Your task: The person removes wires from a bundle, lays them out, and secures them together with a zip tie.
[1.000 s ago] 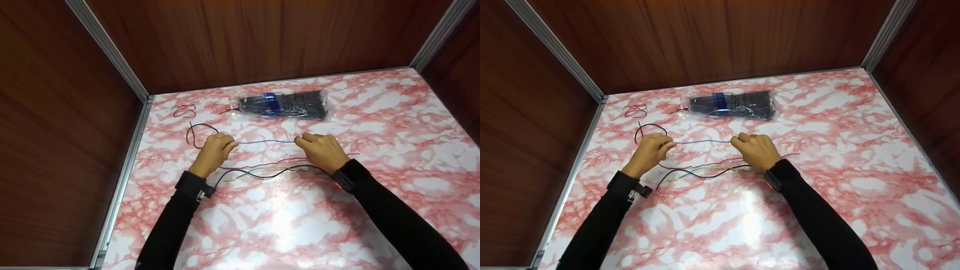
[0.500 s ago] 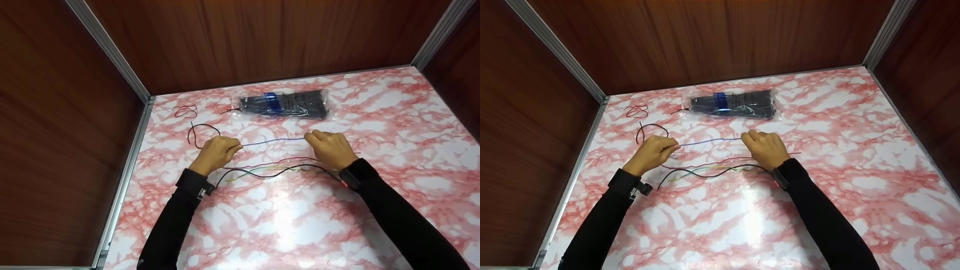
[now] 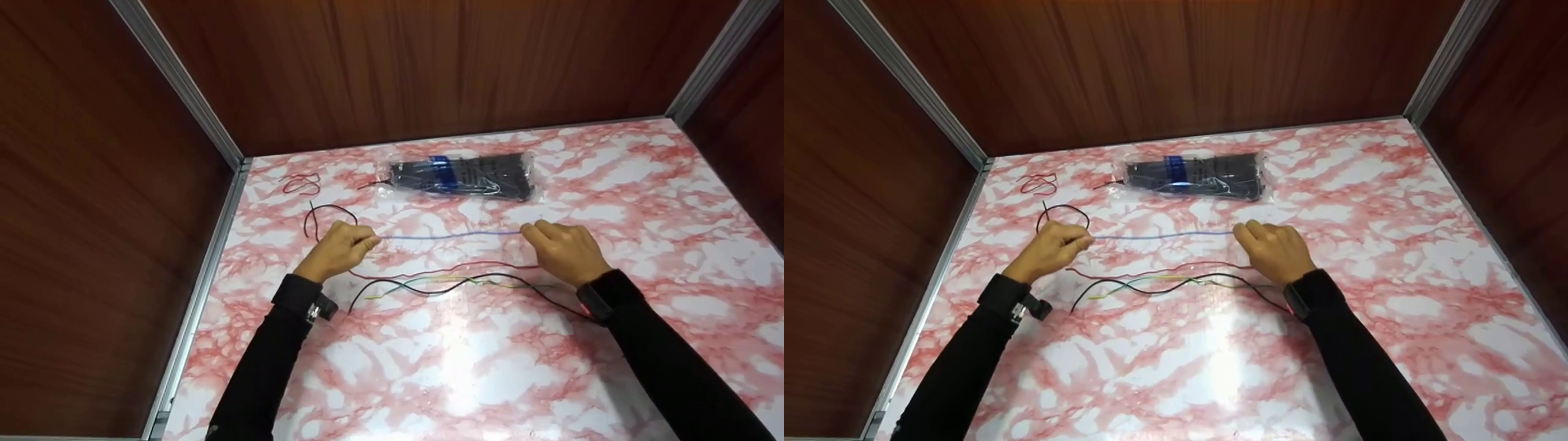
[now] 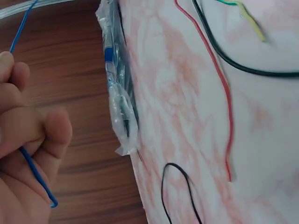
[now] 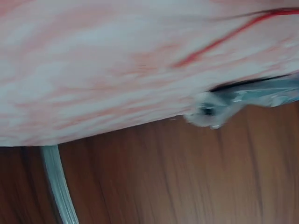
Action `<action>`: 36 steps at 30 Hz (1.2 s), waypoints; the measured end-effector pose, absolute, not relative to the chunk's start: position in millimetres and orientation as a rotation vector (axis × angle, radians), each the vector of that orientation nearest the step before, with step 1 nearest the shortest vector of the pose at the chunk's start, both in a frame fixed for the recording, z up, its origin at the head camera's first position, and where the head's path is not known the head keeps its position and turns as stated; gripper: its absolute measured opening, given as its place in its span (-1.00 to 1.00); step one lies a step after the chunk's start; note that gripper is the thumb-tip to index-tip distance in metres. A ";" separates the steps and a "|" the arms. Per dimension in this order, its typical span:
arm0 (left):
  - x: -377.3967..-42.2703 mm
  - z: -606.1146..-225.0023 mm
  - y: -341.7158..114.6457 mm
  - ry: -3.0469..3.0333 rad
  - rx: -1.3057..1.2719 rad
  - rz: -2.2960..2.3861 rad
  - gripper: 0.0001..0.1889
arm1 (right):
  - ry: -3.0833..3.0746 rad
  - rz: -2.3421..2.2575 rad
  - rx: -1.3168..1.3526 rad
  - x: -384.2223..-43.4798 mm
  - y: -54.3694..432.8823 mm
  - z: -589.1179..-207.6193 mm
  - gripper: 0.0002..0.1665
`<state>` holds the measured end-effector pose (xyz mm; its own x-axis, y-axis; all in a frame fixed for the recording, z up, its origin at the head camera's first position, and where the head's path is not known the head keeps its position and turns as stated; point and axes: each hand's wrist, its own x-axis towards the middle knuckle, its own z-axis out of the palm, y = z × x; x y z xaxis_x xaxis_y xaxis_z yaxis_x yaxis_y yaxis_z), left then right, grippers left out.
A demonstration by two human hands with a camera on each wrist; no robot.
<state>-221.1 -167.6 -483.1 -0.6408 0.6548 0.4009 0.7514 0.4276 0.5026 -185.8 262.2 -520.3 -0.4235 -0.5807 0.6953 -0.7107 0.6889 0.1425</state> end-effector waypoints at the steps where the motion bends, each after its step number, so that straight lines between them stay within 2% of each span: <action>1: -220.0 -484.8 -168.7 -2.534 -1.242 -1.011 -0.67 | -2.156 0.227 0.978 -183.9 265.2 -521.0 -0.63; 12: -214.5 -505.1 -189.1 -2.518 -1.110 -0.855 -0.61 | -2.236 0.212 0.990 -166.6 279.4 -532.3 -0.63; 16: -214.8 -507.0 -190.6 -2.520 -1.076 -0.713 -0.65 | -2.216 0.208 0.987 -162.2 278.4 -529.8 -0.64; 23: -208.4 -513.7 -192.9 -2.445 -0.842 -0.404 -0.57 | -2.142 0.196 1.041 -152.4 281.1 -530.6 -0.71; 31: -198.1 -508.3 -196.0 -2.475 -1.062 -0.958 -0.69 | -2.214 0.170 0.985 -144.2 309.1 -543.6 -0.65; 36: -199.7 -500.2 -192.9 -2.577 -1.131 -0.929 -0.85 | -2.195 0.209 0.969 -139.5 315.9 -541.8 -0.66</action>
<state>-199.7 -192.9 -500.2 -0.6951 0.6029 0.3916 0.7141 0.5161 0.4730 -139.5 315.9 -541.8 -0.4613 -0.5808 0.6707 -0.6970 0.7050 0.1311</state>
